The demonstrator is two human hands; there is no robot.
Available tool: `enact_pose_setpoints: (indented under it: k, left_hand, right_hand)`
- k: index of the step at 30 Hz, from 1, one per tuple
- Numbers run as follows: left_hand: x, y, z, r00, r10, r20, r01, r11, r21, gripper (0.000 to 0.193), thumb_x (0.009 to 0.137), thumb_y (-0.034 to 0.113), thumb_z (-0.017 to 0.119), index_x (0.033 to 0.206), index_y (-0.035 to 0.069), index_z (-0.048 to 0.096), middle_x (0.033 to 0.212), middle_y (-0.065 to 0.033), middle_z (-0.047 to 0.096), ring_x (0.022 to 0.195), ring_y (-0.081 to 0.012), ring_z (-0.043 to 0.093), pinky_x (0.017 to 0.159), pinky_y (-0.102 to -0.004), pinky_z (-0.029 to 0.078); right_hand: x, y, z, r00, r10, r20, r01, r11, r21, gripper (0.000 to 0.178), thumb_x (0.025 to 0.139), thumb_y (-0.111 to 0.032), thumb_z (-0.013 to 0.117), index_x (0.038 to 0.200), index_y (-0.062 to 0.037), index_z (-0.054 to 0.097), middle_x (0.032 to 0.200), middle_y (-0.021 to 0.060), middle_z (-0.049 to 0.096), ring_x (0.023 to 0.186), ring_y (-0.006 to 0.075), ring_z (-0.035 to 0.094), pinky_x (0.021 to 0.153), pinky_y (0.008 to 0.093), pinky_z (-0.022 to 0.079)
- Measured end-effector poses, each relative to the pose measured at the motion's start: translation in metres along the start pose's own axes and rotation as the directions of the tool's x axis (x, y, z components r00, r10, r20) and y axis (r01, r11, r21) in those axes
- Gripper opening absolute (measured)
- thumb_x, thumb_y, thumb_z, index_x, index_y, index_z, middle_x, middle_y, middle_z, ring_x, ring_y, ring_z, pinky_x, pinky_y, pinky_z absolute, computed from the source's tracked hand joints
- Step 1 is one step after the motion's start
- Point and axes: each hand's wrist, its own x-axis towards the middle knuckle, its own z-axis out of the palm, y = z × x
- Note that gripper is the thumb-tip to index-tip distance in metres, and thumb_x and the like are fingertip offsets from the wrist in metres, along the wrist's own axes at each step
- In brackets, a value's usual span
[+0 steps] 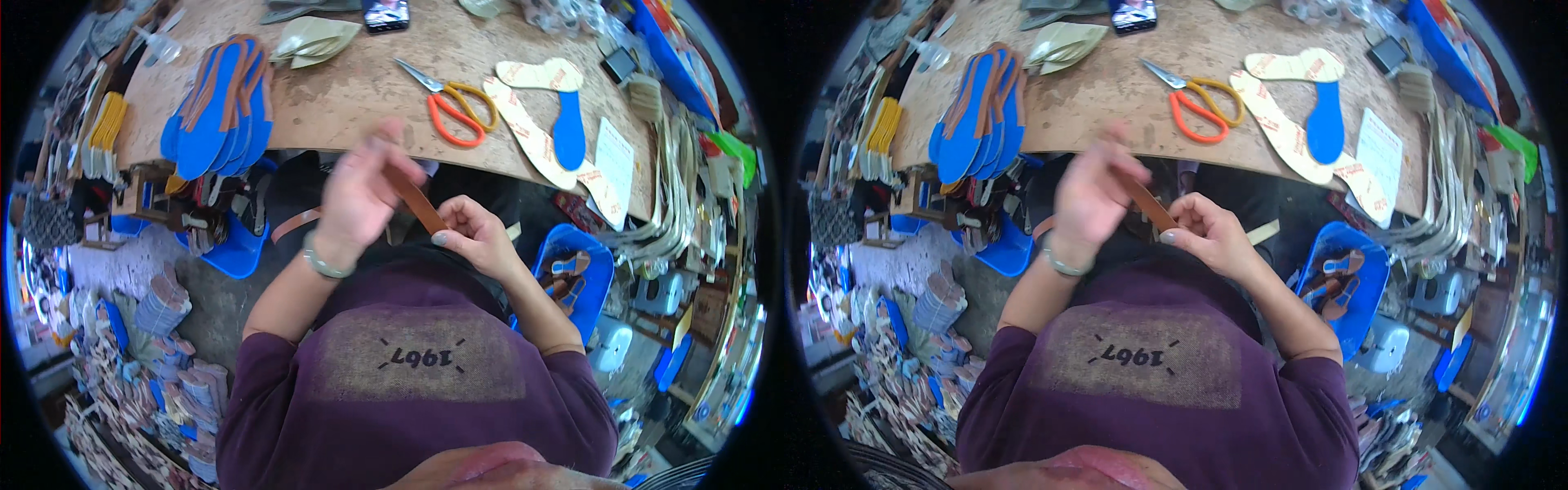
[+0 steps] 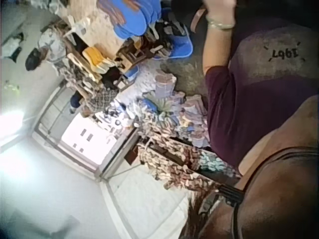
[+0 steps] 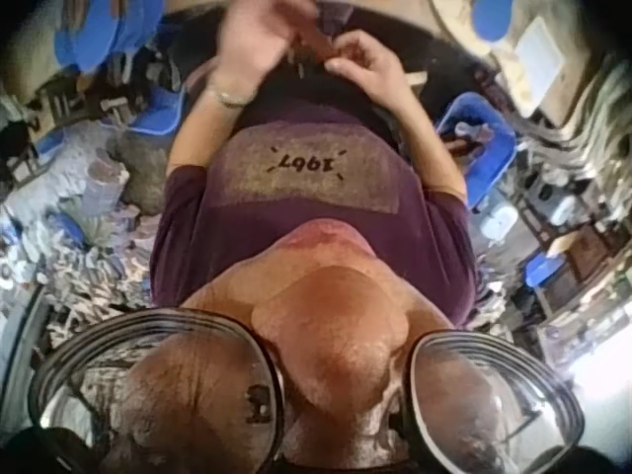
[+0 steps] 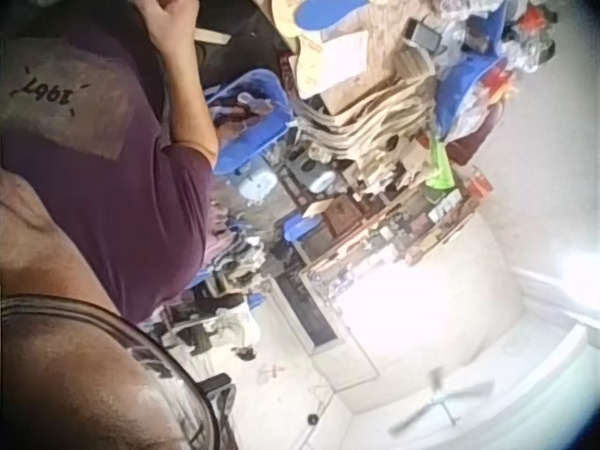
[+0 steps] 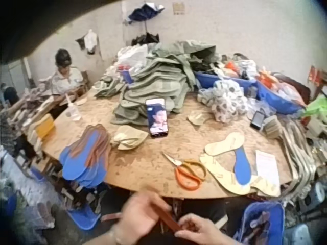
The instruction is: The person assembles blue flip-flops by attaching brown straps to the soles. They pick up a blue sole, align a brown strap, and press it into place, repeating the process for multiple units. The person uses scissors to trim excess strap material and stacks the finished sandals on the table.
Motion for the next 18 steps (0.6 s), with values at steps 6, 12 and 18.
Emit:
enact_pose_setpoints:
  k: [6, 12, 18]
  left_hand:
    - [-0.002, 0.078, 0.000, 0.859, 0.491, 0.144, -0.460, 0.864, -0.204, 0.035, 0.099, 0.020, 0.044, 0.129, 0.001, 0.046, 0.071, 0.0033, 0.037, 0.059, -0.0051, 0.037, 0.051, -0.0195, 0.037]
    - [-0.009, 0.034, -0.004, 0.951, 0.256, 0.176, -0.306, 0.868, 0.390, 0.034, 0.100, 0.021, 0.045, 0.122, -0.004, 0.051, 0.064, 0.0076, 0.034, 0.053, 0.0000, 0.029, 0.046, -0.0166, 0.023]
    - [-0.014, 0.048, -0.008, 0.922, 0.335, 0.196, -0.373, 0.902, 0.216, 0.036, 0.100, 0.027, 0.045, 0.113, -0.005, 0.054, 0.063, 0.0073, 0.032, 0.053, -0.0011, 0.027, 0.047, -0.0181, 0.022]
  right_hand:
    - [-0.018, 0.001, -0.023, 0.943, 0.133, 0.305, -0.035, 0.951, -0.306, 0.021, 0.089, -0.022, 0.064, 0.095, -0.0021, 0.065, 0.082, 0.0046, 0.062, 0.077, 0.0106, 0.058, 0.070, 0.0248, 0.045]
    - [-0.006, -0.040, -0.033, 0.944, 0.011, 0.329, 0.126, 0.911, -0.392, 0.018, 0.089, -0.017, 0.061, 0.091, -0.0007, 0.066, 0.073, 0.0050, 0.060, 0.071, 0.0134, 0.059, 0.065, 0.0264, 0.046]
    - [0.023, -0.039, -0.019, 0.899, -0.226, 0.376, 0.418, 0.700, -0.579, 0.033, 0.081, -0.023, 0.069, 0.105, -0.0020, 0.062, 0.098, 0.0106, 0.065, 0.092, 0.0279, 0.061, 0.080, 0.0368, 0.047]
